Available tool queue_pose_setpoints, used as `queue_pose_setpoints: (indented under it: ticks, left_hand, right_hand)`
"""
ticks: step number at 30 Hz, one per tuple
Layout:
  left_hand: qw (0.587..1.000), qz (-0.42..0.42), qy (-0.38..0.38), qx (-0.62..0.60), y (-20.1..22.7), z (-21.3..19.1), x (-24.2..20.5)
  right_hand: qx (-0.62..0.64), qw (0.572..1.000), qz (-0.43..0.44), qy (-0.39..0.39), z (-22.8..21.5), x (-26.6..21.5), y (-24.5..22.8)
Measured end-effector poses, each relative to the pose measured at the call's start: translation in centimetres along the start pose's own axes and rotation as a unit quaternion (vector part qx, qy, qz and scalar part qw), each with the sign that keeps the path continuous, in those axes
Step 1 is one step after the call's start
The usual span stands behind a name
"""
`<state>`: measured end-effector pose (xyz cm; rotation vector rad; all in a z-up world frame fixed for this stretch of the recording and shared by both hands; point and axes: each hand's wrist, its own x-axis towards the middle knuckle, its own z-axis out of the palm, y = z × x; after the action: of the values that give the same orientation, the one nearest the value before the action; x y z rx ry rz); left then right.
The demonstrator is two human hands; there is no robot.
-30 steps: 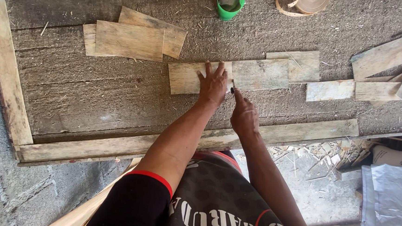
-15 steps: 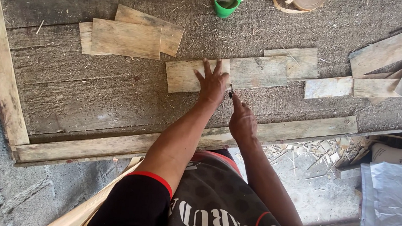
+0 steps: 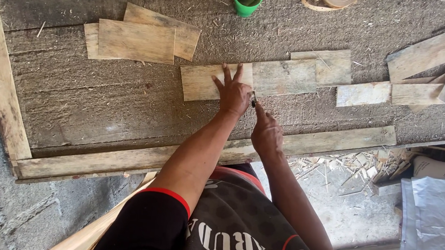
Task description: The person is cutting and trimming thin pieces of wood veneer using a red utility knife on a workbench.
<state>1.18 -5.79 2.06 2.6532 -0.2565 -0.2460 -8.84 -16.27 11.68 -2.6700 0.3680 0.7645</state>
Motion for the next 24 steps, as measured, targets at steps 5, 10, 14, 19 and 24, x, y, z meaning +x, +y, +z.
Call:
queue_pose_setpoints:
  ticks: [5, 10, 14, 19, 24]
  left_hand:
    - [0.999, -0.027, -0.004, -0.034, 0.5, -0.6, 0.2]
    - [0.999, -0.020, 0.010, -0.034, 0.4, -0.2, 0.2]
    - [1.000, -0.014, -0.020, 0.009, 0.7, -1.7, 0.0]
    - [1.000, -0.005, -0.005, -0.009, 0.6, -1.3, -0.1]
    - [0.999, -0.006, 0.000, -0.032, 0.6, -1.7, 0.0]
  right_hand:
    - [0.001, 0.999, -0.014, 0.038, 1.1, 0.0, 0.9]
    - [-0.008, 1.000, -0.009, 0.024, 1.2, -0.4, 0.9]
    - [-0.009, 0.999, -0.015, 0.043, 1.9, -0.9, 0.9]
    - [-0.005, 0.997, -0.030, 0.069, 3.2, -1.2, 1.8]
    - [-0.001, 0.999, -0.008, 0.042, 2.9, -1.7, 1.8]
